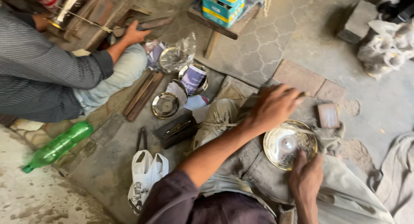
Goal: The person sits on the floor with a decorative brass plate resting on a cloth-covered sandbag on their lap. They hold a small punch against the plate's patterned surface and repeatedly strike it with a wooden mallet, repositioning the punch to work different areas of the design.
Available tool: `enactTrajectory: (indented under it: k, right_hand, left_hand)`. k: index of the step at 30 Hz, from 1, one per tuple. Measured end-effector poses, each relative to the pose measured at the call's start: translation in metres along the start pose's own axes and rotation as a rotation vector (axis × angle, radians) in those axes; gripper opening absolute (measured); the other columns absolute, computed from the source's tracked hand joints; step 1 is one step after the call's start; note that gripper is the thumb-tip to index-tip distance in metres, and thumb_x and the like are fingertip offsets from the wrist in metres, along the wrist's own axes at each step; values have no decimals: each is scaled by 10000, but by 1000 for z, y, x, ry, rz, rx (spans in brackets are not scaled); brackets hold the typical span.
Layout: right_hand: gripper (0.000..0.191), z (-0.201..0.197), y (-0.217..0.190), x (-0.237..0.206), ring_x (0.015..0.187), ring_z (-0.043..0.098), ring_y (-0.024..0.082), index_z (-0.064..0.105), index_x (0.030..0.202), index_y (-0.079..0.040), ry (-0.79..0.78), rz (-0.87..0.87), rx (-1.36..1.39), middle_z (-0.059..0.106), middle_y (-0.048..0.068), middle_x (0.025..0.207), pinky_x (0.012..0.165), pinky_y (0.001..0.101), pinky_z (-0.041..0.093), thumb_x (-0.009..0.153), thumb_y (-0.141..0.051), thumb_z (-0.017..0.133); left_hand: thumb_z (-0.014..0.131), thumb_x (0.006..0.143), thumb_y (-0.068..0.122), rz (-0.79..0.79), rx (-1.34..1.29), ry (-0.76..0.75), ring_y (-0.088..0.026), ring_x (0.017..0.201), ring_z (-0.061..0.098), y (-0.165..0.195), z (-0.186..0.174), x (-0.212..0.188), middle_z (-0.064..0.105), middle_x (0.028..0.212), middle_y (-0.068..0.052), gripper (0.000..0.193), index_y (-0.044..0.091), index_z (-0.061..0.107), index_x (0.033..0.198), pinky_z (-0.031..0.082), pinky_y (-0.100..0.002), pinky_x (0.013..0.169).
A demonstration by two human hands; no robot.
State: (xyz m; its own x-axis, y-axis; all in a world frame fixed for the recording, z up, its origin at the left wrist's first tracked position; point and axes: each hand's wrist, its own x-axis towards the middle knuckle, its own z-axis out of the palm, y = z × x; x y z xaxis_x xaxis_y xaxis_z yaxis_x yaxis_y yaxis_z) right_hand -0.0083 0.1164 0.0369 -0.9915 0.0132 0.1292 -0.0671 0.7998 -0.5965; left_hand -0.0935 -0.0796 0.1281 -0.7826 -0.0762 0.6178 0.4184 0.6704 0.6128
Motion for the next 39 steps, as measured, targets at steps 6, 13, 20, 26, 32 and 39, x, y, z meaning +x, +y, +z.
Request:
enactTrajectory:
  k: [6,13,20,26,32,39]
  right_hand:
    - [314,4,0,-3,810,560,532,456,1135,66,98,-103,-73,590,332,904,742,621,434,1135,-243,514]
    - [253,8,11,3,822,569,539,500,1068,35,107,-23,-20,606,328,902,729,605,438,1120,-211,525]
    - [305,-2,39,4,870,627,397,530,1243,48,99,65,313,659,211,987,790,482,508,1119,-228,561]
    - [471,-10,68,-7,853,617,234,646,1158,99,108,159,457,667,152,949,761,338,514,939,-304,755]
    - [294,-42,139,-10,728,592,153,658,1021,-8,203,420,611,670,53,807,683,296,506,1128,-280,626]
    - [585,-11,130,-63,955,683,378,552,1387,-110,-403,199,-523,700,189,1112,775,479,575,818,-137,685]
  left_hand:
    - [529,1007,281,-63,214,-313,-114,399,470,10,25,40,557,474,64,193,113,620,1036,331,-353,590]
    - [475,1057,351,-188,54,-325,-281,491,591,-2,41,29,590,566,-24,238,130,563,1072,474,-532,601]
    - [511,1089,318,-205,-147,-247,-319,695,699,-23,77,1,688,801,-131,251,97,621,1041,518,-479,688]
    - [629,1085,167,-53,-207,-61,-277,1019,731,-6,35,-40,715,1147,-144,209,1,651,1210,589,-399,889]
    - [693,1008,155,-360,-182,-206,-213,938,762,13,-10,-98,741,1127,-148,203,-2,685,1137,622,-321,729]
    - [688,992,190,-640,-382,-253,-162,906,797,10,14,-135,778,1014,-102,223,21,653,1132,654,-288,691]
